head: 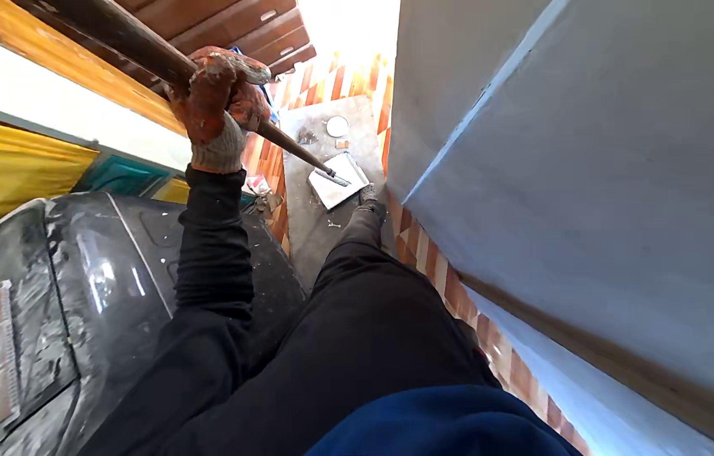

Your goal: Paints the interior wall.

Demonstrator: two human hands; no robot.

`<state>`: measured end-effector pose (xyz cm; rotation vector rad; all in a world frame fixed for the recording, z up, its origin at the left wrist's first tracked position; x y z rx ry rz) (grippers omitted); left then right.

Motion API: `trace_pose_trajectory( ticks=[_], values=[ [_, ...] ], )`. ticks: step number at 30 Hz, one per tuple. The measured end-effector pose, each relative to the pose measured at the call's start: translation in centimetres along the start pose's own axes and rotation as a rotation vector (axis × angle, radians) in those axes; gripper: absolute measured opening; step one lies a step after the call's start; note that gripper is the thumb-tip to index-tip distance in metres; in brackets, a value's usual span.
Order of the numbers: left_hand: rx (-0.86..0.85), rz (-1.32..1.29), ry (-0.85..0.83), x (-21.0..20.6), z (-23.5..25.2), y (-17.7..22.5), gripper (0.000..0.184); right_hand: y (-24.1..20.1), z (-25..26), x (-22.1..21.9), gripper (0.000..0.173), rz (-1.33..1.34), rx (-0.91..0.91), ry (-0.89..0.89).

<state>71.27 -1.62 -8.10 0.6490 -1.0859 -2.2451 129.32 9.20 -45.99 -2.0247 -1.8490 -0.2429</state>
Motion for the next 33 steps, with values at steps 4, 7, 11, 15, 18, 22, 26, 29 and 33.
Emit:
trace_pose_trajectory(
  ticks=[4,7,11,15,18,22,26,29,33],
  values=[
    [-0.005,-0.022,0.013,0.6,-0.3,0.2,0.022,-1.3,-0.1,1.1,0.036,0.074,0.013,0.094],
    [-0.017,0.0,-0.001,0.3,-0.1,0.7,0.026,-2.2,-1.1,2.0,0.035,0.275,-0.115,0.043],
    [0.001,0.001,0.006,0.8,-0.1,-0.1,0.028,0.2,0.6,0.1,0.04,0.366,0.22,0.275],
    [0.023,-0.017,-0.009,1.5,-0.1,-1.3,0.021,1.2,1.5,0.2,0.033,0.401,-0.16,0.001],
    [0.037,-0.045,-0.038,1.5,0.0,-2.3,0.013,3.7,3.3,-0.6,0.034,0.415,-0.157,0.017],
    [0.125,-0.074,-0.066,0.8,-0.4,-4.0,0.008,4.6,2.7,-1.1,0.033,0.447,-0.181,0.022],
    [0.173,-0.085,-0.133,1.1,-1.2,-5.9,0.014,2.6,2.6,-1.4,0.035,0.317,-0.172,0.006],
    [0.2,-0.07,-0.188,1.9,-2.3,-7.3,0.018,-2.7,3.8,-1.3,0.04,0.054,0.006,-0.003],
    [0.258,-0.115,-0.2,3.3,-4.0,-8.6,0.014,-17.8,1.5,-1.4,0.048,-0.101,0.309,-0.024]
  ],
)
Point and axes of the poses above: each hand's wrist, its own z-axis towards the middle knuckle, its own x-axis out of the back of the hand, y = z × x, the point moved 5 cm from there along z, towards the middle knuckle, and after that the axes turned 1 degree about -x, right-handed, at the moved point
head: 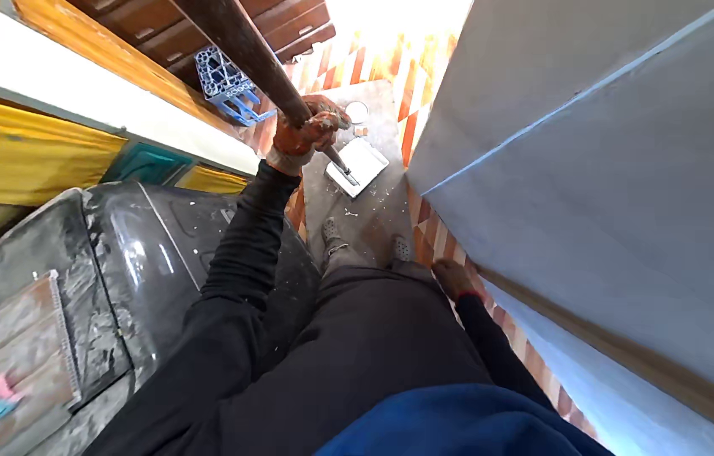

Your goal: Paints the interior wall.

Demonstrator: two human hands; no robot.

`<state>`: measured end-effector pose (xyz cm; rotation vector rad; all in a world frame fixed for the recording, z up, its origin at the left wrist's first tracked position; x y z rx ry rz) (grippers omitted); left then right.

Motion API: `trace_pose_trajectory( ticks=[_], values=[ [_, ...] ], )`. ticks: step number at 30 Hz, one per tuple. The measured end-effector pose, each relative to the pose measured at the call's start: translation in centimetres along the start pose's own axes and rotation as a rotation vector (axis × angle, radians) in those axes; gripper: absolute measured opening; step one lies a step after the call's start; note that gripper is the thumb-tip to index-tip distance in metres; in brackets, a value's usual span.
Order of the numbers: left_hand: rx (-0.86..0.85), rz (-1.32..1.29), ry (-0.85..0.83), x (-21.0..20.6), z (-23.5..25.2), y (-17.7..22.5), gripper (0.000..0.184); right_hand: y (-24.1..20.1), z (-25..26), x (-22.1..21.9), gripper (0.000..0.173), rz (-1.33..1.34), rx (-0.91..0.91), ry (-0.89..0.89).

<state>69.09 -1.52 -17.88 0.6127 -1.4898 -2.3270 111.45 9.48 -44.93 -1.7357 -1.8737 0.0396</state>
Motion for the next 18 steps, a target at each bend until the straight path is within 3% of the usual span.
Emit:
trace_pose_trajectory(
  ticks=[4,8,10,14,16,18],
  values=[
    [-0.012,0.009,-0.031,1.9,-2.1,-1.2,0.015,-17.3,2.0,-2.3,0.081,0.016,0.24,-0.004],
    [-0.066,0.028,-0.12,3.4,-4.8,-2.1,0.024,-30.2,3.9,-7.2,0.103,0.12,0.416,0.194],
    [-0.046,0.092,-0.099,4.2,-7.0,-2.1,0.025,-33.6,5.2,-9.1,0.095,0.171,0.482,0.239],
    [0.104,0.183,-0.155,7.9,-12.0,-1.4,0.023,-35.5,8.7,-10.4,0.044,0.236,0.566,0.252],
    [0.07,0.217,-0.228,8.2,-11.9,1.7,0.026,-36.5,10.3,-11.1,0.039,0.132,0.639,0.176],
    [-0.052,0.266,-0.188,7.3,-10.7,7.4,0.028,-37.4,10.9,-11.9,0.037,0.033,0.678,0.14]
  ],
)
Point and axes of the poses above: each hand's wrist, its own z-axis towards the middle knuckle, its own x-axis out of the back of the hand, y = z × x, the point moved 5 cm from there along z, towards the middle knuckle, and after that the axes turned 1 degree about -x, right-handed, at the moved point
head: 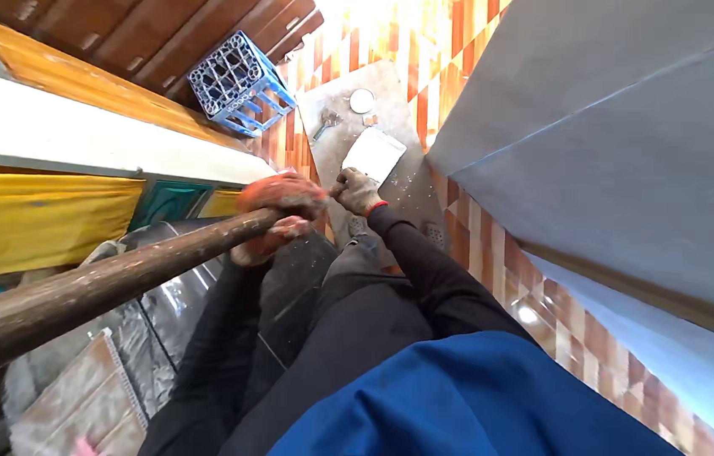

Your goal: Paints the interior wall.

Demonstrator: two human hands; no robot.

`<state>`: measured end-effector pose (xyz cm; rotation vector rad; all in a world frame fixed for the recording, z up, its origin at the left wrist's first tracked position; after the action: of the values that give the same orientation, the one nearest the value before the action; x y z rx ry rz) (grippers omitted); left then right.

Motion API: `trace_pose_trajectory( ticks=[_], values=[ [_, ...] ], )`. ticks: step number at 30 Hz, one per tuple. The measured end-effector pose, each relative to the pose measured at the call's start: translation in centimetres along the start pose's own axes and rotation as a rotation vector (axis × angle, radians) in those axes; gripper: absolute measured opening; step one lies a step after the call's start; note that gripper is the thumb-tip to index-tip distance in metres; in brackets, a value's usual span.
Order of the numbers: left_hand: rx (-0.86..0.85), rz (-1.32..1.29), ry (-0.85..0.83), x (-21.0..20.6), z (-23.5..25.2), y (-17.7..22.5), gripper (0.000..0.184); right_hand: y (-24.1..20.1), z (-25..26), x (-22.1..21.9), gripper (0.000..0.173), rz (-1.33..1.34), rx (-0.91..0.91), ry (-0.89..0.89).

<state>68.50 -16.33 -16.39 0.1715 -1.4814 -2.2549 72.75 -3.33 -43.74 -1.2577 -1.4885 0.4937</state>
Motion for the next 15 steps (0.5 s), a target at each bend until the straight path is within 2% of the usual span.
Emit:
trace_pose_trajectory(
  ticks=[3,5,6,9,10,12,15],
  values=[
    [-0.032,0.057,0.321,1.6,0.2,9.9,0.018,-1.5,0.4,-1.3,0.037,0.018,0.063,-0.045],
    [0.04,0.092,0.5,3.0,-1.5,13.7,0.021,-2.6,0.2,-2.3,0.047,0.056,0.15,-0.074],
    [0.052,0.094,0.523,3.3,-2.3,14.6,0.03,-3.2,0.1,-3.0,0.049,0.046,0.201,-0.096],
    [-0.032,0.064,0.405,3.2,-4.2,15.1,0.048,-4.5,-1.5,-3.9,0.027,0.04,0.291,-0.058],
    [-0.053,0.044,0.357,3.1,-5.3,15.1,0.051,-4.4,-2.0,-3.9,0.024,0.029,0.297,-0.038],
    [-0.071,0.028,0.33,2.4,-6.6,15.6,0.051,-3.8,-2.7,-4.3,0.021,-0.016,0.308,-0.025],
    [-0.079,0.045,0.387,1.1,-7.4,16.1,0.051,-3.0,-3.8,-4.6,0.014,-0.058,0.335,0.0]
  ],
)
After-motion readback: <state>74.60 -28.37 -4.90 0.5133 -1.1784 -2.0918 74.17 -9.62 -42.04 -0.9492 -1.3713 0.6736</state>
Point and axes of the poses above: each hand's wrist, its own z-axis towards the middle knuckle, its own x-axis out of the back of the hand, y = z × x, the point moved 5 cm from there along z, towards the middle knuckle, and after that the axes turned 1 degree about -x, right-handed, at the moved point
